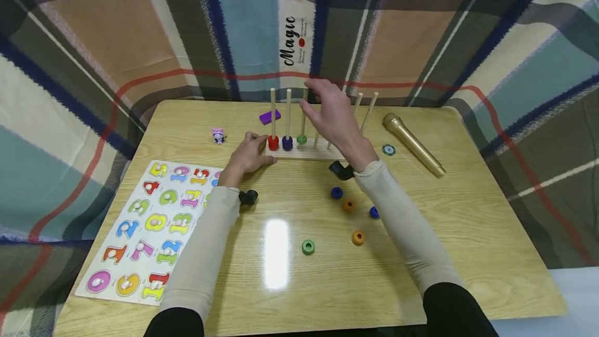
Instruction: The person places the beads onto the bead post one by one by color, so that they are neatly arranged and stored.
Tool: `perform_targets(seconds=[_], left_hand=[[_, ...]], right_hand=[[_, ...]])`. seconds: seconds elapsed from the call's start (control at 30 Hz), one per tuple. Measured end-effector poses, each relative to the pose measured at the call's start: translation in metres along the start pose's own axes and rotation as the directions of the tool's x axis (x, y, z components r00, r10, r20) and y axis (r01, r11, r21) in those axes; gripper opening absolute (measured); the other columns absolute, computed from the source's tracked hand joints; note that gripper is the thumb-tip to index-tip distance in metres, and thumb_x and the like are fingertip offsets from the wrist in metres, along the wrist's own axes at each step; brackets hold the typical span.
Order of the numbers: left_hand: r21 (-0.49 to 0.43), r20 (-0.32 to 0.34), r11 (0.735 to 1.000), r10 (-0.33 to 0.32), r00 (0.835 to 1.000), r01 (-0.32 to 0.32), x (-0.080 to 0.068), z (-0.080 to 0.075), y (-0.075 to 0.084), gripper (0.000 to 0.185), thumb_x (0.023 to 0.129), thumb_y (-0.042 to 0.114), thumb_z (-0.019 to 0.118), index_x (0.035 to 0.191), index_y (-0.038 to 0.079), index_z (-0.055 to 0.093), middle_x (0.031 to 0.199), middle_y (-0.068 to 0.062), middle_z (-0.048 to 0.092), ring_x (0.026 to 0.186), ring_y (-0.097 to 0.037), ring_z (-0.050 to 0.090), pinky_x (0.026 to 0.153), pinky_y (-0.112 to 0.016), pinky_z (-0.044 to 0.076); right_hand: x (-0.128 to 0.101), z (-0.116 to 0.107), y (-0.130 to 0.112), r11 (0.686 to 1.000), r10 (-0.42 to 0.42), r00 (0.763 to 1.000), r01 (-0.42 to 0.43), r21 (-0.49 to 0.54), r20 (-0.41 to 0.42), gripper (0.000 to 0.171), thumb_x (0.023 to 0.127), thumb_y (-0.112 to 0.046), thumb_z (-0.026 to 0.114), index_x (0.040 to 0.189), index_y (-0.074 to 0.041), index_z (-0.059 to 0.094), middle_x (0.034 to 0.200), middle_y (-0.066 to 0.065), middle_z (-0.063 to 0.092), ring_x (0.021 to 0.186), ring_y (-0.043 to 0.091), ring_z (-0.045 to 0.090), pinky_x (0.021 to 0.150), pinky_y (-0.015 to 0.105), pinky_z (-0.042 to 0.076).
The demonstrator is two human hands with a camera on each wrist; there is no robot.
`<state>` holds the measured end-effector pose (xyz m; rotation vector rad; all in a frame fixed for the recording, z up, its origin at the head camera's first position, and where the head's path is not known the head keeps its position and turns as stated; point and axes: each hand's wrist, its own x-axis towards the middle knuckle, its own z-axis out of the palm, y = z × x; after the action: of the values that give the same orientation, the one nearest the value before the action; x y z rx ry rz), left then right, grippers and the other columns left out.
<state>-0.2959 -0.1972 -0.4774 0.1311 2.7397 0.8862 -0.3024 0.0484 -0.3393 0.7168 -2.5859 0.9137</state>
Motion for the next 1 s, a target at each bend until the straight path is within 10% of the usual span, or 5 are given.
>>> perform_targets(seconds=[0.23, 0.43, 0.53, 0.8, 1.0], left_hand=[[0.003, 0.003, 1.000, 0.008, 1.000, -0.008, -0.002, -0.002, 0.003, 0.087, 0.101, 0.036, 0.075, 0.170, 0.008, 0.029, 0.161, -0.022, 0.027, 0.150, -0.047, 0.039, 0.123, -0.061, 0.034], [0.017, -0.003, 0.999, 0.027, 1.000, -0.027, 0.002, -0.008, 0.004, 0.086, 0.102, 0.036, 0.074, 0.170, 0.009, 0.028, 0.161, -0.021, 0.027, 0.149, -0.046, 0.039, 0.123, -0.061, 0.034], [0.016, 0.005, 0.999, 0.032, 0.999, -0.033, 0.004, -0.007, 0.004, 0.086, 0.102, 0.036, 0.074, 0.170, 0.010, 0.028, 0.161, -0.021, 0.027, 0.149, -0.045, 0.039, 0.123, -0.060, 0.034], [0.008, 0.003, 1.000, 0.000, 1.000, 0.000, 0.001, -0.003, 0.002, 0.087, 0.102, 0.036, 0.074, 0.170, 0.010, 0.028, 0.163, -0.021, 0.025, 0.149, -0.046, 0.039, 0.123, -0.061, 0.034], [0.001, 0.004, 1.000, 0.001, 1.000, -0.001, -0.001, -0.003, 0.000, 0.087, 0.102, 0.036, 0.074, 0.171, 0.010, 0.028, 0.163, -0.022, 0.024, 0.150, -0.047, 0.038, 0.123, -0.061, 0.034]], right_hand=[[-0.074, 0.008, -0.009, 0.986, -0.166, 0.955, 0.165, 0.026, 0.245, 0.026, 0.102, -0.016, 0.073, 0.122, 0.000, 0.073, 0.117, 0.015, 0.072, 0.098, 0.026, 0.071, 0.086, 0.035, 0.061], [-0.141, 0.031, -0.026, 0.983, -0.001, 0.673, 0.137, -0.123, 0.740, 0.045, 0.098, -0.039, 0.080, 0.124, -0.005, 0.067, 0.102, 0.009, 0.069, 0.077, 0.018, 0.065, 0.066, 0.034, 0.057], [-0.165, 0.038, -0.031, 0.973, 0.054, 0.622, 0.144, -0.181, 0.781, 0.045, 0.094, -0.043, 0.083, 0.112, -0.007, 0.062, 0.084, 0.004, 0.061, 0.065, 0.015, 0.055, 0.056, 0.031, 0.047], [-0.174, 0.045, -0.021, 0.987, -0.050, 0.672, 0.144, -0.065, 0.739, 0.018, 0.095, -0.014, 0.077, 0.100, -0.008, 0.060, 0.079, -0.002, 0.053, 0.064, 0.010, 0.046, 0.055, 0.023, 0.036], [-0.121, 0.020, -0.011, 0.996, -0.077, 0.862, 0.091, -0.004, 0.501, 0.027, 0.096, -0.013, 0.080, 0.120, -0.004, 0.071, 0.107, 0.008, 0.068, 0.080, 0.016, 0.066, 0.066, 0.024, 0.056]])
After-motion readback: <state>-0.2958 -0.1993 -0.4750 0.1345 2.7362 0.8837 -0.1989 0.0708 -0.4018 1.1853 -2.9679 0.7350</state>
